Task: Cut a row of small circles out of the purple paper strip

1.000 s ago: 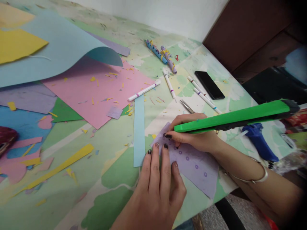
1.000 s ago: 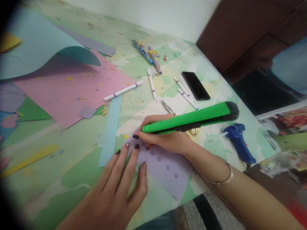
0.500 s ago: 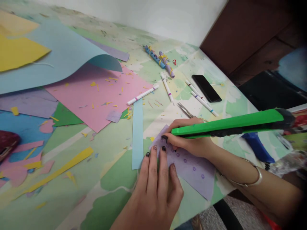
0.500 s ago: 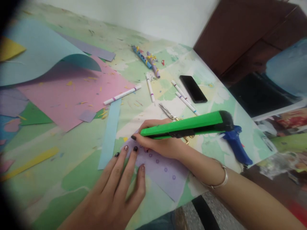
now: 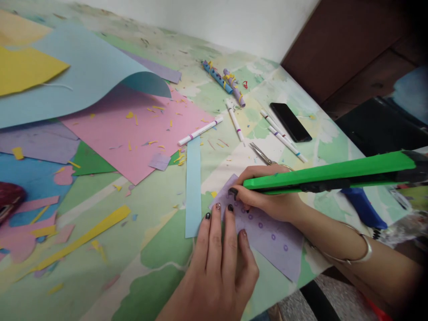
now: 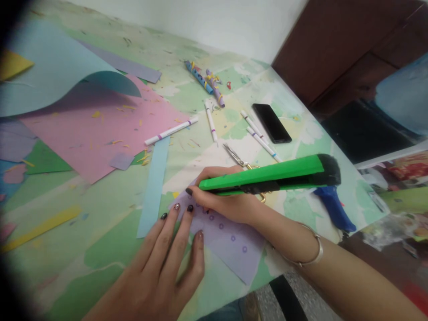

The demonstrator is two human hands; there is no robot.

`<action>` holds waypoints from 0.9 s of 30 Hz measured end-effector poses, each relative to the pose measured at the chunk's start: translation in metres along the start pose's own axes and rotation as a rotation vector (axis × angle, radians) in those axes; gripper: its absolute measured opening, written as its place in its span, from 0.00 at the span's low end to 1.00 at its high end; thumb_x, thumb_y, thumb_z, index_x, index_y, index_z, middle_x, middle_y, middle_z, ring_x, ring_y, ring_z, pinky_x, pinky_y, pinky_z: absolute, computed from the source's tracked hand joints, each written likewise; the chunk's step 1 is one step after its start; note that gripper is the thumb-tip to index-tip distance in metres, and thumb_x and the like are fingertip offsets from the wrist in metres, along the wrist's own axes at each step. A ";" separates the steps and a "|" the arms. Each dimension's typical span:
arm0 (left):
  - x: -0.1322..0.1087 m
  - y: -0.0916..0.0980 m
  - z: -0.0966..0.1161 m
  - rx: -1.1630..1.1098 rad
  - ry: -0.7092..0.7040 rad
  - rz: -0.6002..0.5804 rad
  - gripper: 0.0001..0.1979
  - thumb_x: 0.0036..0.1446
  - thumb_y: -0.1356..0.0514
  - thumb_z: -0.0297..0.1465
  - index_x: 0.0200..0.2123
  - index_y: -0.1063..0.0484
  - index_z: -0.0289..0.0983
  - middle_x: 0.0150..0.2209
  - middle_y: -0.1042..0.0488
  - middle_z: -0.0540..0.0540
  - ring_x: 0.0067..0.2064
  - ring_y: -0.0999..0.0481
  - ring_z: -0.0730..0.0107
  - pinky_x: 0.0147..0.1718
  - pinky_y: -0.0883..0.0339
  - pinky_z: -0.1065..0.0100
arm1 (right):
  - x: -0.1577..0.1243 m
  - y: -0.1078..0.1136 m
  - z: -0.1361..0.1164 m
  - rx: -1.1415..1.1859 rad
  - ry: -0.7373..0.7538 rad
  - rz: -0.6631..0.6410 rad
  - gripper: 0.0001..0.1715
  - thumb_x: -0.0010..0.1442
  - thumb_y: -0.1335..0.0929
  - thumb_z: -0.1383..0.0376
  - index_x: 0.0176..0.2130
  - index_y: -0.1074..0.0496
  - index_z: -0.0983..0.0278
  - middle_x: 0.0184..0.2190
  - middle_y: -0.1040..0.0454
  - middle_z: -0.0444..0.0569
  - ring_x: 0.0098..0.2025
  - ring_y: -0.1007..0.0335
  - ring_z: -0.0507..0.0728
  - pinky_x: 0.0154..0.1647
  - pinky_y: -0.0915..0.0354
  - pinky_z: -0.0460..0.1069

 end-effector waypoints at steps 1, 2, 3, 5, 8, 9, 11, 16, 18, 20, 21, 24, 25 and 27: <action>0.000 0.000 0.000 0.003 0.003 0.002 0.13 0.61 0.50 0.25 0.47 0.35 0.25 0.49 0.28 0.24 0.54 0.32 0.33 0.50 0.33 0.45 | 0.000 0.000 0.000 0.001 0.000 -0.001 0.08 0.55 0.30 0.63 0.26 0.27 0.64 0.15 0.28 0.41 0.18 0.33 0.46 0.19 0.36 0.39; 0.000 0.000 0.000 0.009 0.006 0.008 0.13 0.61 0.50 0.26 0.46 0.35 0.25 0.49 0.27 0.24 0.54 0.32 0.34 0.50 0.33 0.45 | 0.000 0.000 0.001 0.005 0.001 0.000 0.08 0.55 0.30 0.63 0.26 0.26 0.64 0.16 0.28 0.41 0.18 0.33 0.47 0.19 0.36 0.39; 0.000 0.001 0.000 0.015 0.007 0.013 0.12 0.61 0.50 0.26 0.46 0.35 0.25 0.49 0.27 0.24 0.54 0.32 0.34 0.50 0.33 0.45 | 0.000 0.000 0.001 0.014 0.000 0.001 0.09 0.55 0.30 0.63 0.26 0.26 0.64 0.16 0.27 0.41 0.18 0.33 0.47 0.19 0.36 0.39; 0.000 0.001 0.000 0.022 0.004 0.014 0.12 0.62 0.50 0.26 0.46 0.35 0.25 0.49 0.27 0.25 0.54 0.32 0.34 0.50 0.34 0.45 | 0.000 -0.001 0.003 0.053 -0.011 -0.001 0.09 0.56 0.30 0.63 0.26 0.26 0.64 0.16 0.27 0.41 0.18 0.33 0.47 0.18 0.36 0.39; 0.000 0.000 0.001 0.022 -0.006 0.001 0.13 0.62 0.49 0.26 0.47 0.35 0.25 0.49 0.27 0.24 0.54 0.31 0.34 0.50 0.34 0.45 | 0.001 -0.001 0.005 0.119 -0.031 -0.006 0.09 0.56 0.30 0.62 0.27 0.27 0.64 0.16 0.27 0.41 0.18 0.32 0.46 0.18 0.36 0.39; 0.000 0.000 0.001 0.027 -0.006 0.002 0.13 0.62 0.49 0.27 0.47 0.35 0.25 0.49 0.27 0.25 0.54 0.31 0.34 0.50 0.34 0.45 | 0.001 -0.001 0.004 0.125 -0.028 -0.005 0.09 0.56 0.30 0.62 0.27 0.27 0.65 0.16 0.27 0.41 0.18 0.32 0.46 0.18 0.35 0.38; 0.000 0.001 0.000 0.038 -0.005 0.008 0.13 0.62 0.48 0.27 0.46 0.34 0.25 0.48 0.27 0.26 0.54 0.31 0.34 0.50 0.33 0.46 | 0.001 0.000 0.004 0.107 -0.011 0.003 0.09 0.56 0.30 0.62 0.27 0.26 0.65 0.16 0.27 0.40 0.18 0.32 0.46 0.18 0.36 0.38; 0.001 0.000 0.000 0.036 0.002 0.003 0.12 0.62 0.49 0.27 0.46 0.34 0.27 0.48 0.26 0.27 0.54 0.31 0.35 0.50 0.33 0.46 | 0.000 0.000 0.001 0.017 0.026 0.008 0.08 0.55 0.29 0.63 0.26 0.26 0.64 0.16 0.27 0.40 0.18 0.33 0.45 0.20 0.36 0.37; 0.000 0.001 0.000 0.030 0.006 0.011 0.12 0.61 0.49 0.26 0.46 0.34 0.26 0.48 0.26 0.26 0.54 0.32 0.34 0.50 0.33 0.46 | 0.000 0.000 0.000 -0.025 0.040 0.027 0.08 0.55 0.30 0.63 0.26 0.26 0.64 0.16 0.28 0.39 0.18 0.34 0.44 0.20 0.37 0.37; 0.000 0.001 0.000 0.021 0.004 0.011 0.12 0.61 0.49 0.25 0.46 0.35 0.25 0.49 0.27 0.24 0.55 0.33 0.32 0.50 0.34 0.45 | 0.000 0.001 -0.001 -0.087 0.042 0.052 0.07 0.54 0.30 0.63 0.25 0.26 0.63 0.16 0.28 0.39 0.18 0.34 0.44 0.20 0.37 0.37; 0.000 0.001 0.000 0.017 0.003 0.010 0.13 0.61 0.50 0.25 0.46 0.35 0.25 0.49 0.28 0.23 0.55 0.33 0.32 0.51 0.34 0.45 | 0.000 0.001 -0.002 -0.112 0.042 0.060 0.07 0.54 0.30 0.64 0.25 0.26 0.63 0.16 0.28 0.39 0.18 0.34 0.44 0.20 0.38 0.37; 0.000 0.001 0.000 0.003 0.005 -0.011 0.14 0.61 0.50 0.26 0.47 0.36 0.24 0.50 0.29 0.22 0.56 0.34 0.31 0.51 0.35 0.45 | 0.000 0.000 -0.003 -0.117 0.059 0.057 0.08 0.54 0.30 0.64 0.25 0.26 0.64 0.16 0.28 0.40 0.19 0.35 0.44 0.21 0.38 0.38; 0.001 0.001 0.000 0.001 0.007 -0.019 0.15 0.60 0.51 0.26 0.48 0.36 0.24 0.51 0.29 0.22 0.56 0.34 0.32 0.51 0.35 0.45 | 0.000 -0.001 -0.003 -0.091 0.065 0.049 0.09 0.55 0.30 0.64 0.25 0.26 0.64 0.16 0.28 0.40 0.19 0.35 0.44 0.21 0.38 0.38; 0.001 0.001 0.000 -0.003 0.009 -0.042 0.16 0.60 0.51 0.27 0.49 0.36 0.24 0.52 0.30 0.23 0.56 0.35 0.32 0.51 0.35 0.45 | 0.000 -0.001 -0.003 -0.024 0.060 0.032 0.09 0.56 0.31 0.64 0.26 0.27 0.65 0.16 0.28 0.40 0.18 0.35 0.45 0.20 0.37 0.38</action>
Point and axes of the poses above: each hand's wrist, its own x-axis towards the middle knuckle, its own y-axis out of the back of the hand, z = x × y, the point moved 7 cm from there along x, towards the middle knuckle
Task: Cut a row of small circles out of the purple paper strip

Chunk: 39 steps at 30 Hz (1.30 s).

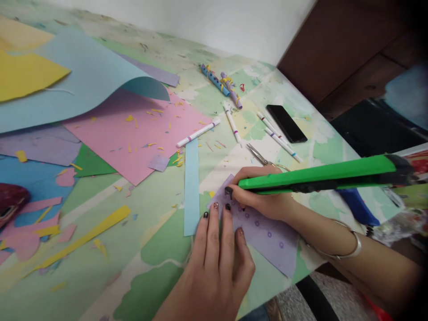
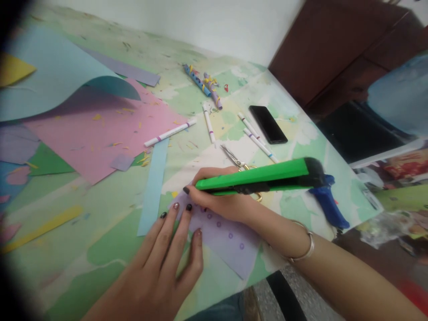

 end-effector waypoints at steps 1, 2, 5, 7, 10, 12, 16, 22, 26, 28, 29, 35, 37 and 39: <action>0.000 0.000 0.000 -0.002 -0.001 -0.012 0.16 0.60 0.51 0.28 0.49 0.37 0.24 0.52 0.30 0.23 0.57 0.35 0.32 0.51 0.35 0.45 | 0.000 0.000 0.001 0.032 -0.008 -0.006 0.09 0.56 0.31 0.64 0.26 0.27 0.65 0.16 0.28 0.40 0.18 0.35 0.45 0.19 0.37 0.38; 0.000 0.000 0.000 -0.004 -0.003 -0.021 0.17 0.60 0.51 0.29 0.49 0.37 0.24 0.53 0.31 0.23 0.57 0.35 0.32 0.51 0.35 0.45 | 0.000 0.000 0.001 0.058 -0.017 -0.008 0.09 0.56 0.31 0.64 0.26 0.27 0.65 0.16 0.28 0.40 0.18 0.35 0.45 0.19 0.37 0.38; 0.000 0.000 0.001 -0.006 -0.025 -0.019 0.18 0.59 0.51 0.30 0.50 0.37 0.24 0.53 0.31 0.22 0.56 0.34 0.32 0.51 0.36 0.45 | 0.000 0.000 0.002 0.099 -0.029 -0.002 0.09 0.56 0.30 0.65 0.26 0.27 0.66 0.16 0.28 0.40 0.17 0.35 0.45 0.18 0.37 0.38; 0.000 0.000 0.001 -0.002 -0.025 -0.006 0.18 0.59 0.50 0.30 0.49 0.37 0.24 0.52 0.30 0.23 0.56 0.33 0.33 0.51 0.36 0.45 | 0.000 -0.001 0.002 0.117 -0.033 -0.001 0.09 0.56 0.30 0.65 0.26 0.28 0.66 0.16 0.29 0.40 0.17 0.35 0.45 0.18 0.37 0.38; -0.001 -0.001 0.000 0.006 -0.016 0.007 0.17 0.59 0.51 0.29 0.49 0.36 0.26 0.51 0.28 0.25 0.55 0.32 0.35 0.51 0.36 0.45 | 0.000 -0.001 0.003 0.129 -0.040 -0.006 0.09 0.57 0.31 0.64 0.26 0.28 0.66 0.15 0.28 0.40 0.17 0.34 0.45 0.18 0.37 0.38; -0.001 0.000 0.001 0.006 -0.018 0.019 0.17 0.59 0.52 0.28 0.48 0.35 0.26 0.51 0.28 0.25 0.55 0.32 0.35 0.50 0.35 0.45 | 0.000 0.000 0.002 0.095 -0.031 -0.008 0.09 0.56 0.31 0.64 0.26 0.28 0.65 0.15 0.28 0.40 0.17 0.34 0.45 0.18 0.37 0.38; -0.001 0.000 0.001 -0.001 0.007 0.005 0.16 0.60 0.51 0.27 0.49 0.36 0.25 0.51 0.29 0.24 0.56 0.33 0.34 0.52 0.36 0.44 | -0.001 0.001 0.000 -0.040 -0.008 0.018 0.09 0.55 0.30 0.63 0.25 0.27 0.64 0.16 0.28 0.40 0.18 0.34 0.45 0.20 0.37 0.39; 0.000 -0.001 0.001 0.006 -0.001 -0.009 0.16 0.61 0.51 0.27 0.48 0.35 0.25 0.51 0.29 0.25 0.56 0.33 0.36 0.52 0.36 0.45 | 0.000 0.000 -0.003 -0.122 -0.040 0.033 0.09 0.54 0.30 0.62 0.25 0.26 0.64 0.17 0.27 0.41 0.19 0.34 0.46 0.21 0.38 0.40; 0.000 0.000 0.001 0.009 0.002 -0.003 0.16 0.60 0.51 0.27 0.49 0.36 0.25 0.51 0.29 0.25 0.56 0.33 0.35 0.52 0.36 0.45 | -0.001 0.002 -0.001 -0.047 -0.057 0.047 0.10 0.55 0.30 0.63 0.25 0.27 0.64 0.15 0.28 0.40 0.17 0.35 0.45 0.19 0.38 0.39; -0.001 -0.001 0.001 0.009 -0.001 -0.008 0.16 0.61 0.52 0.27 0.49 0.36 0.25 0.52 0.29 0.24 0.56 0.32 0.36 0.52 0.37 0.44 | -0.002 0.002 0.000 -0.028 -0.066 0.054 0.10 0.55 0.30 0.62 0.25 0.27 0.64 0.15 0.28 0.40 0.17 0.35 0.45 0.19 0.37 0.38; -0.001 -0.001 0.001 0.004 -0.003 -0.014 0.16 0.61 0.52 0.27 0.49 0.36 0.24 0.52 0.30 0.23 0.56 0.32 0.36 0.52 0.37 0.44 | -0.002 0.002 0.001 -0.020 -0.068 0.050 0.11 0.55 0.30 0.62 0.25 0.27 0.64 0.15 0.28 0.40 0.17 0.35 0.45 0.19 0.37 0.39; -0.002 -0.001 0.002 -0.015 0.007 -0.011 0.16 0.60 0.52 0.26 0.50 0.37 0.25 0.52 0.30 0.23 0.56 0.32 0.36 0.53 0.40 0.43 | 0.000 0.001 0.000 -0.045 -0.044 0.060 0.11 0.55 0.30 0.62 0.24 0.27 0.64 0.16 0.28 0.40 0.18 0.35 0.45 0.19 0.38 0.39; -0.002 -0.002 0.001 -0.009 0.010 -0.014 0.16 0.59 0.51 0.26 0.49 0.36 0.25 0.52 0.30 0.24 0.56 0.32 0.36 0.54 0.40 0.44 | 0.000 0.000 0.000 -0.031 -0.039 0.054 0.11 0.55 0.30 0.62 0.24 0.27 0.64 0.16 0.28 0.40 0.18 0.36 0.46 0.19 0.39 0.40; -0.002 -0.002 0.000 -0.007 -0.007 -0.008 0.17 0.59 0.51 0.28 0.49 0.36 0.26 0.52 0.29 0.25 0.56 0.32 0.36 0.53 0.40 0.44 | 0.001 0.000 0.002 0.032 -0.053 0.044 0.11 0.55 0.30 0.62 0.24 0.27 0.65 0.16 0.29 0.41 0.17 0.37 0.46 0.19 0.39 0.41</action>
Point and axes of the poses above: each hand's wrist, its own x-axis towards the middle knuckle, its own y-axis out of the back of the hand, z = x × y, the point moved 7 cm from there along x, towards the middle knuckle
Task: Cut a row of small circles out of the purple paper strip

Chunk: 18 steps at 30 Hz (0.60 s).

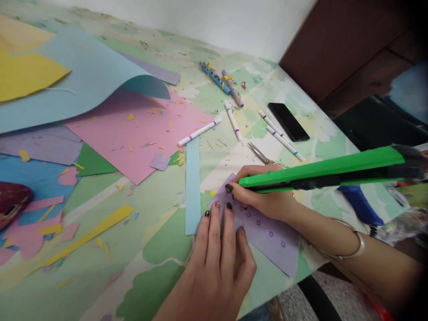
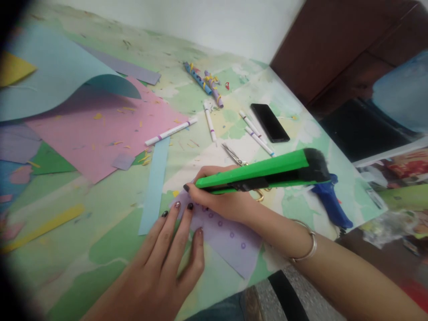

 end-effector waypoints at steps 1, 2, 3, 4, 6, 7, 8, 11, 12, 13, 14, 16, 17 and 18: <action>0.000 0.000 -0.001 -0.004 -0.012 -0.001 0.17 0.59 0.50 0.29 0.49 0.36 0.27 0.52 0.29 0.26 0.56 0.32 0.35 0.53 0.41 0.43 | 0.000 0.000 0.002 0.058 -0.019 0.001 0.11 0.55 0.30 0.61 0.24 0.28 0.64 0.16 0.30 0.41 0.17 0.37 0.46 0.18 0.39 0.41; 0.001 -0.001 -0.003 -0.018 -0.027 -0.011 0.17 0.59 0.50 0.30 0.49 0.36 0.28 0.52 0.29 0.27 0.56 0.33 0.35 0.54 0.43 0.42 | 0.000 0.002 0.005 0.127 -0.047 0.016 0.12 0.55 0.29 0.60 0.25 0.28 0.64 0.16 0.30 0.40 0.16 0.38 0.46 0.16 0.40 0.41; 0.002 -0.002 -0.006 -0.046 -0.043 -0.017 0.17 0.59 0.50 0.33 0.49 0.35 0.29 0.52 0.29 0.28 0.56 0.33 0.36 0.54 0.44 0.40 | 0.001 0.005 0.009 0.205 -0.077 0.052 0.12 0.55 0.29 0.59 0.25 0.28 0.64 0.16 0.31 0.40 0.15 0.40 0.46 0.15 0.42 0.41; 0.003 -0.001 -0.010 -0.086 -0.041 -0.014 0.18 0.59 0.49 0.35 0.48 0.35 0.30 0.52 0.29 0.29 0.56 0.34 0.36 0.54 0.46 0.38 | 0.001 0.009 0.013 0.283 -0.102 0.104 0.13 0.56 0.30 0.57 0.26 0.28 0.63 0.15 0.32 0.40 0.14 0.42 0.46 0.13 0.44 0.41; 0.008 0.003 -0.023 -0.217 -0.007 0.036 0.23 0.59 0.50 0.45 0.45 0.33 0.30 0.49 0.29 0.29 0.54 0.34 0.37 0.53 0.48 0.35 | 0.002 0.021 0.021 0.395 -0.124 0.238 0.15 0.56 0.30 0.54 0.27 0.29 0.62 0.14 0.34 0.39 0.13 0.47 0.45 0.11 0.50 0.41; 0.011 0.005 -0.032 -0.278 0.050 0.052 0.27 0.57 0.49 0.48 0.43 0.32 0.29 0.47 0.30 0.29 0.52 0.34 0.39 0.53 0.47 0.36 | 0.003 0.026 0.024 0.416 -0.124 0.288 0.16 0.55 0.29 0.53 0.27 0.29 0.62 0.14 0.35 0.38 0.13 0.48 0.45 0.11 0.52 0.41; 0.014 0.005 -0.041 -0.311 0.113 0.035 0.28 0.56 0.47 0.50 0.43 0.32 0.28 0.46 0.31 0.30 0.51 0.35 0.40 0.51 0.45 0.38 | 0.004 0.031 0.027 0.424 -0.123 0.331 0.16 0.54 0.29 0.53 0.27 0.30 0.62 0.14 0.36 0.38 0.14 0.49 0.45 0.12 0.53 0.42; 0.026 0.003 -0.062 -0.291 0.281 -0.026 0.26 0.53 0.39 0.46 0.43 0.33 0.28 0.45 0.33 0.32 0.48 0.37 0.45 0.46 0.40 0.43 | 0.006 0.043 0.032 0.443 -0.120 0.423 0.16 0.54 0.29 0.53 0.27 0.31 0.62 0.15 0.37 0.39 0.15 0.48 0.46 0.13 0.53 0.42; 0.029 0.001 -0.066 -0.299 0.319 -0.056 0.26 0.51 0.38 0.46 0.43 0.33 0.29 0.43 0.32 0.34 0.46 0.37 0.47 0.44 0.39 0.45 | 0.006 0.046 0.033 0.454 -0.117 0.445 0.17 0.54 0.29 0.52 0.27 0.31 0.62 0.15 0.38 0.39 0.16 0.48 0.46 0.13 0.53 0.42; 0.033 -0.002 -0.069 -0.320 0.354 -0.086 0.27 0.49 0.36 0.46 0.43 0.34 0.30 0.42 0.32 0.36 0.45 0.37 0.48 0.42 0.39 0.46 | 0.005 0.049 0.033 0.465 -0.113 0.460 0.17 0.54 0.29 0.52 0.27 0.32 0.62 0.15 0.38 0.39 0.16 0.48 0.46 0.13 0.54 0.43; 0.036 -0.004 -0.071 -0.353 0.385 -0.113 0.27 0.48 0.34 0.45 0.43 0.34 0.31 0.41 0.32 0.38 0.44 0.37 0.50 0.41 0.39 0.47 | 0.004 0.052 0.033 0.474 -0.109 0.471 0.17 0.53 0.28 0.51 0.27 0.32 0.61 0.16 0.38 0.39 0.16 0.48 0.46 0.13 0.54 0.43; 0.042 -0.010 -0.075 -0.440 0.458 -0.152 0.25 0.46 0.33 0.40 0.43 0.34 0.32 0.40 0.32 0.41 0.43 0.37 0.52 0.41 0.39 0.49 | 0.003 0.056 0.032 0.498 -0.094 0.483 0.17 0.53 0.28 0.51 0.28 0.32 0.61 0.16 0.37 0.40 0.16 0.48 0.47 0.12 0.55 0.44; 0.044 -0.012 -0.077 -0.490 0.498 -0.167 0.23 0.46 0.33 0.37 0.43 0.34 0.33 0.39 0.31 0.42 0.43 0.37 0.53 0.41 0.39 0.49 | 0.002 0.058 0.031 0.512 -0.082 0.490 0.17 0.52 0.28 0.52 0.29 0.32 0.61 0.16 0.37 0.40 0.16 0.48 0.47 0.12 0.55 0.44; 0.045 -0.014 -0.079 -0.534 0.537 -0.177 0.21 0.46 0.34 0.34 0.42 0.33 0.34 0.38 0.30 0.43 0.43 0.36 0.53 0.41 0.39 0.50 | 0.002 0.059 0.030 0.523 -0.068 0.500 0.17 0.52 0.28 0.52 0.29 0.32 0.61 0.16 0.37 0.39 0.16 0.48 0.47 0.13 0.55 0.44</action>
Point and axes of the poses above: each hand's wrist, its own x-axis towards the middle knuckle, its own y-axis out of the back of the hand, z = x × y, the point moved 7 cm from there along x, towards the middle knuckle
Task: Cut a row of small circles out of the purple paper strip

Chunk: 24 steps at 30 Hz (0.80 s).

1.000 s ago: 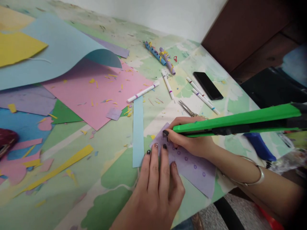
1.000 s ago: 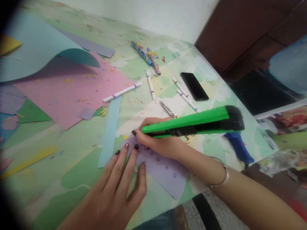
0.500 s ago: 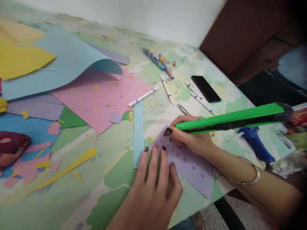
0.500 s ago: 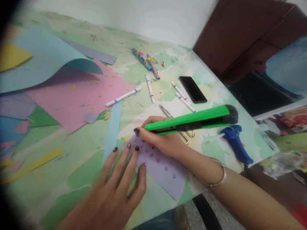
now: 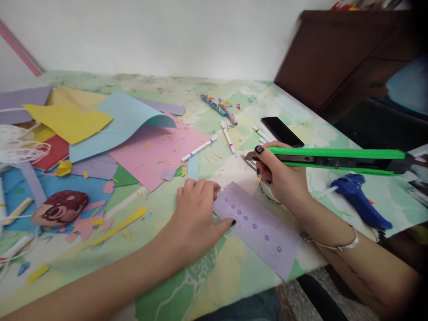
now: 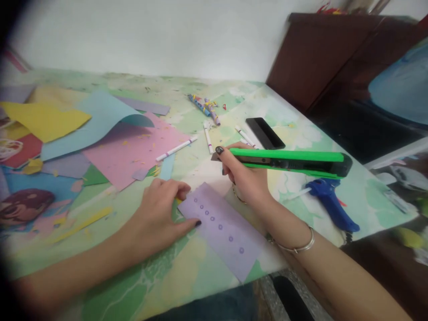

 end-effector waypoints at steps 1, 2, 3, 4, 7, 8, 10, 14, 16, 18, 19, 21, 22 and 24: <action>0.003 0.000 -0.001 -0.035 0.030 -0.010 0.18 0.46 0.34 0.31 0.41 0.32 0.34 0.36 0.30 0.44 0.42 0.35 0.54 0.41 0.39 0.50 | 0.000 0.001 -0.001 0.011 0.010 0.006 0.16 0.52 0.27 0.52 0.29 0.32 0.61 0.16 0.37 0.39 0.16 0.47 0.47 0.13 0.55 0.44; 0.005 0.000 -0.002 -0.058 0.050 -0.017 0.15 0.45 0.35 0.29 0.39 0.32 0.35 0.35 0.29 0.45 0.41 0.35 0.54 0.41 0.39 0.51 | 0.000 0.002 -0.002 0.015 0.019 0.011 0.16 0.53 0.27 0.53 0.29 0.32 0.61 0.16 0.37 0.39 0.16 0.47 0.47 0.13 0.55 0.44; 0.007 0.000 -0.002 -0.071 0.058 -0.020 0.13 0.45 0.36 0.28 0.37 0.31 0.36 0.33 0.29 0.46 0.40 0.34 0.55 0.40 0.39 0.51 | 0.000 0.002 -0.002 0.015 0.024 0.014 0.16 0.53 0.28 0.53 0.29 0.31 0.61 0.16 0.36 0.39 0.16 0.47 0.46 0.13 0.54 0.44; 0.008 0.001 -0.001 -0.077 0.054 -0.017 0.10 0.45 0.36 0.27 0.34 0.30 0.37 0.31 0.28 0.47 0.39 0.33 0.56 0.39 0.39 0.52 | 0.000 0.002 -0.003 0.013 0.027 0.015 0.16 0.53 0.28 0.53 0.29 0.31 0.61 0.16 0.36 0.39 0.16 0.47 0.46 0.13 0.54 0.44; 0.011 0.005 0.001 -0.116 0.004 0.000 0.06 0.45 0.37 0.25 0.27 0.31 0.38 0.27 0.29 0.51 0.34 0.31 0.62 0.34 0.37 0.58 | -0.002 0.000 -0.008 0.003 0.039 -0.029 0.13 0.56 0.29 0.54 0.33 0.28 0.61 0.16 0.36 0.39 0.15 0.49 0.46 0.13 0.54 0.44; 0.011 0.008 0.001 -0.137 -0.017 0.017 0.05 0.47 0.37 0.25 0.26 0.32 0.38 0.26 0.29 0.52 0.33 0.31 0.65 0.33 0.37 0.61 | -0.003 -0.001 -0.011 0.002 0.048 -0.055 0.13 0.57 0.31 0.54 0.37 0.27 0.61 0.15 0.36 0.39 0.14 0.50 0.46 0.12 0.55 0.44; 0.010 0.021 -0.001 -0.178 -0.050 0.088 0.04 0.51 0.39 0.25 0.27 0.32 0.38 0.27 0.30 0.52 0.31 0.31 0.70 0.32 0.36 0.65 | -0.006 -0.002 -0.017 -0.001 0.066 -0.106 0.17 0.61 0.33 0.54 0.47 0.28 0.59 0.15 0.35 0.39 0.13 0.50 0.46 0.12 0.54 0.45; -0.012 0.077 0.010 -0.039 -0.348 0.553 0.04 0.54 0.40 0.23 0.29 0.30 0.37 0.28 0.31 0.51 0.32 0.31 0.71 0.31 0.36 0.66 | -0.006 0.006 -0.028 -0.011 0.164 -0.035 0.21 0.62 0.35 0.56 0.54 0.34 0.57 0.20 0.28 0.43 0.12 0.42 0.48 0.11 0.48 0.47; -0.032 0.090 0.025 0.182 -0.599 0.677 0.05 0.54 0.39 0.21 0.32 0.29 0.37 0.28 0.31 0.49 0.31 0.31 0.70 0.30 0.36 0.64 | -0.007 0.010 -0.034 -0.008 0.254 0.017 0.17 0.62 0.34 0.56 0.49 0.32 0.58 0.23 0.26 0.45 0.13 0.38 0.49 0.12 0.45 0.47; -0.046 0.085 0.034 0.364 -0.781 0.651 0.05 0.55 0.40 0.21 0.34 0.28 0.36 0.29 0.29 0.48 0.32 0.30 0.68 0.30 0.36 0.62 | -0.009 0.013 -0.039 -0.018 0.324 0.062 0.12 0.61 0.33 0.58 0.44 0.32 0.59 0.24 0.26 0.45 0.15 0.34 0.50 0.13 0.43 0.46; -0.051 0.081 0.035 0.412 -0.839 0.641 0.06 0.56 0.42 0.21 0.34 0.28 0.36 0.29 0.28 0.48 0.33 0.29 0.67 0.31 0.35 0.61 | -0.010 0.012 -0.040 -0.026 0.335 0.068 0.10 0.61 0.33 0.58 0.42 0.32 0.59 0.25 0.25 0.45 0.15 0.34 0.49 0.12 0.44 0.46; -0.057 0.072 0.036 0.444 -0.927 0.627 0.09 0.58 0.46 0.20 0.34 0.27 0.34 0.29 0.27 0.46 0.34 0.27 0.64 0.31 0.34 0.60 | -0.014 0.008 -0.038 -0.050 0.310 0.026 0.08 0.61 0.33 0.58 0.39 0.33 0.59 0.26 0.26 0.44 0.13 0.36 0.48 0.10 0.47 0.45; -0.058 0.067 0.035 0.443 -0.958 0.615 0.10 0.58 0.47 0.19 0.34 0.27 0.33 0.29 0.27 0.45 0.34 0.27 0.63 0.31 0.33 0.59 | -0.016 0.003 -0.036 -0.069 0.281 -0.038 0.08 0.61 0.33 0.58 0.39 0.34 0.60 0.25 0.27 0.43 0.12 0.37 0.48 0.09 0.47 0.45; -0.058 0.058 0.035 0.439 -1.001 0.597 0.09 0.57 0.47 0.19 0.32 0.27 0.32 0.28 0.27 0.44 0.34 0.27 0.61 0.28 0.32 0.60 | -0.022 -0.011 -0.030 -0.102 0.220 -0.205 0.08 0.62 0.34 0.58 0.37 0.34 0.60 0.21 0.29 0.41 0.13 0.35 0.49 0.12 0.42 0.44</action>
Point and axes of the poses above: each hand's wrist, its own x-axis towards the middle knuckle, its own y-axis out of the back of the hand, z = x × y, the point moved 7 cm from there along x, towards the middle knuckle
